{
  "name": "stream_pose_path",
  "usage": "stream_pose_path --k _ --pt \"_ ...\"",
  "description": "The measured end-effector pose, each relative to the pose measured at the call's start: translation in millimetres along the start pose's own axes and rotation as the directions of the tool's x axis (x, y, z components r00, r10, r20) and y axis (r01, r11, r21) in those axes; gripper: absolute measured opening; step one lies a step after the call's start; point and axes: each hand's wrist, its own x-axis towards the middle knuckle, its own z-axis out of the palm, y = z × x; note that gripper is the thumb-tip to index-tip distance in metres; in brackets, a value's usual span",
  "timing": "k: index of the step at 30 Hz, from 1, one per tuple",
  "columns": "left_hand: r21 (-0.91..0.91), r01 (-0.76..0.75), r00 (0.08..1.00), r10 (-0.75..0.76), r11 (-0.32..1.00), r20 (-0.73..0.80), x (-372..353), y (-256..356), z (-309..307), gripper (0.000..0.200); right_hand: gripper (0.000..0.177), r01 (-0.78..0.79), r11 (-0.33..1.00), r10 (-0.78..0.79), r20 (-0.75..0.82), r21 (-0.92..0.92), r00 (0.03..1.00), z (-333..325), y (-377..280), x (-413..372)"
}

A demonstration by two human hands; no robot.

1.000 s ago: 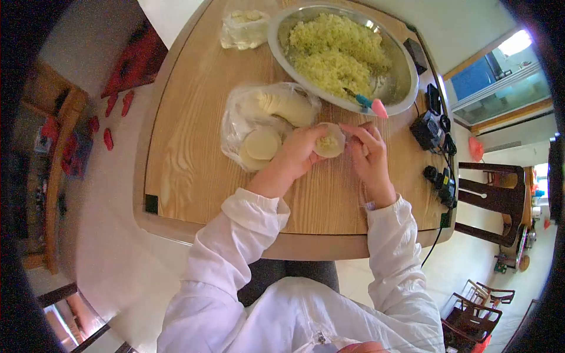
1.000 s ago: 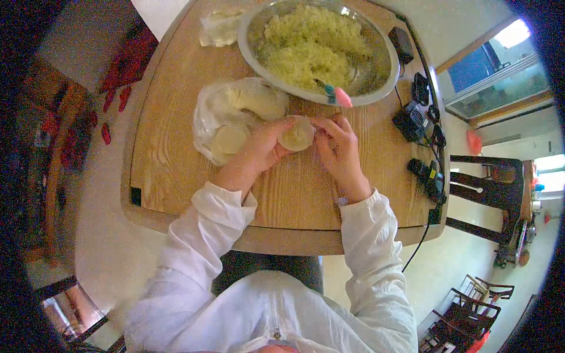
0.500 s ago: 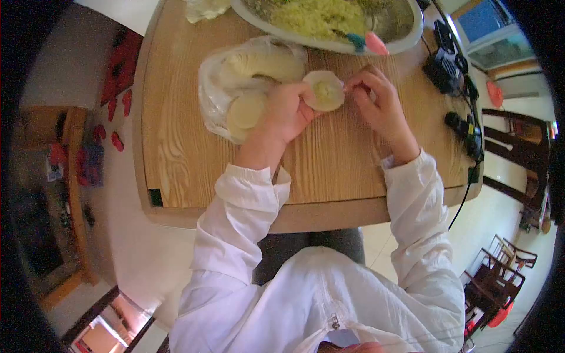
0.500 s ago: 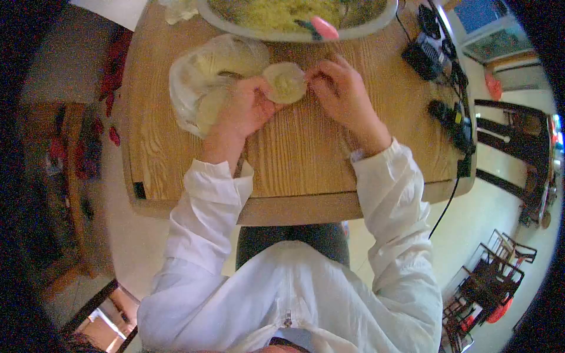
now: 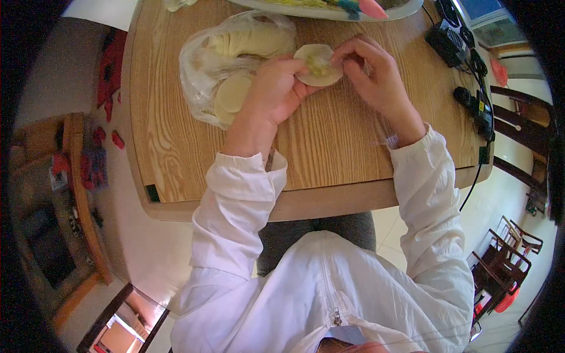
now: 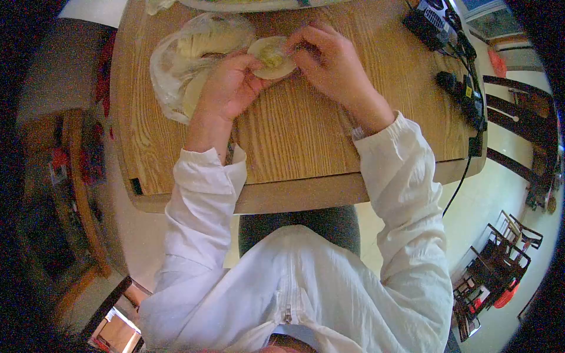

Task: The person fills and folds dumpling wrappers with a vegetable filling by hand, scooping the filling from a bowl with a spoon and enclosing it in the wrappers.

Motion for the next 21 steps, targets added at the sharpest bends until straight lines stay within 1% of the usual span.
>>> stream_pose_path --k 1,3,4,6,9,10,12,15,18,21 --pt "0.021 0.021 1.000 -0.021 1.000 -0.009 -0.1 0.3 0.5 0.032 0.013 -0.020 1.000 0.020 0.024 -0.003 0.999 0.3 -1.6 0.0" --pt "0.009 0.026 1.000 -0.026 1.000 0.002 2.4 -4.8 -2.2 0.031 0.014 -0.061 0.998 0.062 0.073 -0.012 0.995 1.3 -7.7 -1.0" --pt "0.003 0.029 1.000 -0.029 1.000 0.007 3.7 -7.1 -3.2 0.031 0.014 -0.056 0.998 0.057 0.061 -0.003 0.997 0.8 -9.0 -0.9" --pt "0.006 0.032 0.996 -0.032 0.999 0.079 4.0 -6.3 -3.6 0.032 0.014 -0.048 0.999 0.048 0.038 0.017 0.998 -0.6 -11.0 0.0" --pt "-0.037 0.043 0.989 -0.037 0.998 0.141 6.3 -5.4 -8.3 0.033 0.013 0.021 0.997 -0.021 0.003 0.070 1.000 -5.2 -8.2 -1.0" --pt "-0.058 0.048 0.987 -0.039 0.997 0.154 7.5 -4.9 -9.3 0.033 0.012 0.032 0.998 -0.035 0.045 0.052 0.998 -6.0 -8.0 -1.3" --pt "-0.025 0.040 0.989 -0.036 0.999 0.145 7.9 -5.2 -9.0 0.033 0.011 0.058 0.998 -0.059 0.126 0.017 0.990 -6.6 -8.7 -2.2" --pt "0.041 0.020 0.994 -0.024 0.999 0.104 8.1 -8.6 -8.2 0.032 0.010 0.033 0.999 -0.034 0.102 0.007 0.994 -1.7 -8.1 -3.7" --pt "0.063 0.010 0.996 -0.016 0.998 0.093 8.1 -9.9 -7.6 0.031 0.010 0.003 0.998 -0.008 0.078 0.069 0.997 -4.0 -11.3 -3.1" --pt "0.060 0.017 0.994 -0.023 0.998 0.107 8.2 -10.3 -7.4 0.031 0.013 0.048 0.998 -0.044 0.109 -0.037 0.993 -3.5 -6.5 -2.9"
